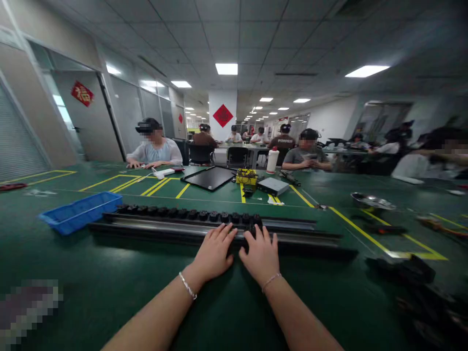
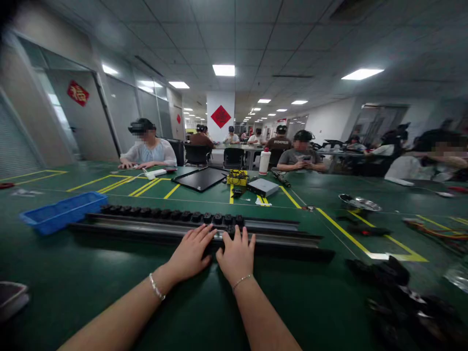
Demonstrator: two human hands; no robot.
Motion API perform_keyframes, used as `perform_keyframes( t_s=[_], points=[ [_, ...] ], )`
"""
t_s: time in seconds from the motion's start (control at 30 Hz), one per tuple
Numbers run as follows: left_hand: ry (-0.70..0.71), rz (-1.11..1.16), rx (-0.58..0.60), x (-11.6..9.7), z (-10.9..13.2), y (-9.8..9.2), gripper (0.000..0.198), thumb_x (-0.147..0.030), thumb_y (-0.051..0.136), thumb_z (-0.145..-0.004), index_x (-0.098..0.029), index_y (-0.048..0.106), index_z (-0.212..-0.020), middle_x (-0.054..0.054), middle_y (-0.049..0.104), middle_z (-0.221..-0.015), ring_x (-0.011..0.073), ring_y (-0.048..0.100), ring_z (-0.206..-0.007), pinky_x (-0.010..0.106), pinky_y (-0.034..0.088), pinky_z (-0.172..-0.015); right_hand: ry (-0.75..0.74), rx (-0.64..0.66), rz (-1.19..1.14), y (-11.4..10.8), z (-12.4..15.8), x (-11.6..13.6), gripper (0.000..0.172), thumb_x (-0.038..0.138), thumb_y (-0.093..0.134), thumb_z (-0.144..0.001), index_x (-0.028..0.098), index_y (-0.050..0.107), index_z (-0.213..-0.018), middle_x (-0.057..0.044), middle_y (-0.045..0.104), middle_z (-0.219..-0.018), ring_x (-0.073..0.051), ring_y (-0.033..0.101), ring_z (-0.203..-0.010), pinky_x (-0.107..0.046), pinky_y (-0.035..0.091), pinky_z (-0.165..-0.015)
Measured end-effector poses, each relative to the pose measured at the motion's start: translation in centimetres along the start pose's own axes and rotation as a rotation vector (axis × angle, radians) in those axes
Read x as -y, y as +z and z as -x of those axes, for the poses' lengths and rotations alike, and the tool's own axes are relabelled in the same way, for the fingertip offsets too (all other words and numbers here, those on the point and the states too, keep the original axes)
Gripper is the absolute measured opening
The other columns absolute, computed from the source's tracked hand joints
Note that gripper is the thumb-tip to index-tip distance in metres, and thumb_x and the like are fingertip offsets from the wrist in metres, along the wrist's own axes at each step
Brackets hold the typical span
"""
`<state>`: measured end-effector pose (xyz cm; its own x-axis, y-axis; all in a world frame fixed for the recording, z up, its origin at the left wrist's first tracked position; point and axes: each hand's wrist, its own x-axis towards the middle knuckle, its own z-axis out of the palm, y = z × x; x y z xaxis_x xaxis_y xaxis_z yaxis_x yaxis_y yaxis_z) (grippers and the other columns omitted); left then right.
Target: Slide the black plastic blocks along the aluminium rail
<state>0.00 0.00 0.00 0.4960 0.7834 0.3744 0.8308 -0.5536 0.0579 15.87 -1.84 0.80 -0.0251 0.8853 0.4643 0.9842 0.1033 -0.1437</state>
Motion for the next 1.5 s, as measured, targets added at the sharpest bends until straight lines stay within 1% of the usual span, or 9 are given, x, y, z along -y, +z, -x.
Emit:
perform_keyframes(
  t_s=[0.2,0.47,0.53,0.7,0.93,1.07,1.2,1.33,1.5],
  points=[
    [0.002,0.000,-0.008,0.1,-0.1,-0.2,0.069,-0.028,0.054,-0.073,-0.026,0.031,-0.138,0.002,0.031,-0.149,0.0236,0.025,-0.136,0.043,0.024,-0.109,0.012,-0.005,0.009,0.0,0.1,-0.2,0.034,0.030,0.055,-0.075,0.026,0.060,-0.108,-0.013,0.047,-0.135,-0.032,0.032,-0.129,-0.053,0.017,-0.103],
    [0.009,-0.002,-0.009,0.1,-0.1,-0.3,0.068,-0.028,0.054,-0.074,-0.026,0.030,-0.138,0.003,0.031,-0.149,0.0242,0.026,-0.136,0.043,0.023,-0.109,0.059,-0.078,-0.017,0.0,0.0,0.0,0.024,0.033,0.057,-0.075,0.025,0.065,-0.095,-0.010,0.032,-0.146,-0.035,0.023,-0.133,-0.051,0.021,-0.102],
    [0.009,-0.004,-0.008,0.1,-0.1,-0.4,0.068,-0.028,0.054,-0.074,-0.026,0.030,-0.138,0.002,0.031,-0.149,0.0240,0.026,-0.136,0.043,0.024,-0.109,0.069,-0.079,-0.023,0.0,-0.1,0.0,0.024,0.035,0.056,-0.076,0.025,0.066,-0.095,-0.011,0.035,-0.145,-0.035,0.024,-0.133,-0.051,0.022,-0.102],
    [0.011,-0.008,-0.010,0.1,0.0,-0.4,0.068,-0.028,0.055,-0.074,-0.026,0.030,-0.138,0.003,0.031,-0.149,0.0242,0.026,-0.136,0.043,0.024,-0.109,0.044,-0.030,-0.038,-0.1,-0.2,-0.3,0.033,0.045,0.044,-0.086,0.028,0.065,-0.105,-0.012,0.053,-0.130,-0.030,0.038,-0.125,-0.049,0.023,-0.102],
    [0.005,-0.005,-0.017,0.1,-0.1,-0.3,0.068,-0.028,0.056,-0.074,-0.025,0.032,-0.137,0.004,0.032,-0.148,0.0245,0.027,-0.135,0.044,0.024,-0.108,0.027,-0.074,-0.023,0.2,-0.3,-0.8,0.037,0.042,0.038,-0.090,0.034,0.056,-0.121,-0.008,0.055,-0.127,-0.027,0.043,-0.121,-0.046,0.025,-0.100],
    [-0.001,-0.009,-0.020,0.0,-0.1,-0.3,0.068,-0.028,0.056,-0.073,-0.026,0.032,-0.137,0.003,0.033,-0.147,0.0238,0.027,-0.135,0.043,0.024,-0.109,0.073,-0.150,-0.073,0.6,-0.8,-1.3,0.047,0.039,0.039,-0.090,0.023,0.044,-0.133,-0.009,0.061,-0.119,-0.023,0.048,-0.114,-0.041,0.027,-0.099],
    [-0.014,-0.006,-0.016,-0.1,-0.1,-0.3,0.067,-0.029,0.056,-0.074,-0.026,0.032,-0.137,0.004,0.034,-0.147,0.0245,0.028,-0.134,0.044,0.024,-0.108,0.152,-0.200,-0.107,0.9,-1.2,-1.7,0.050,0.042,0.045,-0.086,0.012,0.049,-0.126,-0.013,0.062,-0.116,-0.025,0.050,-0.112,-0.040,0.027,-0.099],
    [-0.012,0.000,-0.025,-0.1,-0.1,-0.3,0.067,-0.028,0.056,-0.074,-0.027,0.032,-0.137,0.003,0.034,-0.147,0.0238,0.029,-0.134,0.043,0.024,-0.108,0.176,-0.223,-0.134,1.1,-1.3,-1.8,0.042,0.038,0.049,-0.082,0.012,0.057,-0.114,-0.012,0.063,-0.111,-0.025,0.051,-0.109,-0.038,0.028,-0.097],
    [-0.016,0.001,-0.017,-0.1,-0.1,-0.4,0.066,-0.028,0.055,-0.074,-0.027,0.033,-0.137,0.003,0.034,-0.147,0.0241,0.029,-0.134,0.043,0.024,-0.108,0.185,-0.261,-0.155,1.3,-1.4,-1.8,0.039,0.034,0.048,-0.081,0.013,0.056,-0.113,-0.012,0.064,-0.108,-0.024,0.052,-0.107,-0.037,0.029,-0.096]
  ],
)
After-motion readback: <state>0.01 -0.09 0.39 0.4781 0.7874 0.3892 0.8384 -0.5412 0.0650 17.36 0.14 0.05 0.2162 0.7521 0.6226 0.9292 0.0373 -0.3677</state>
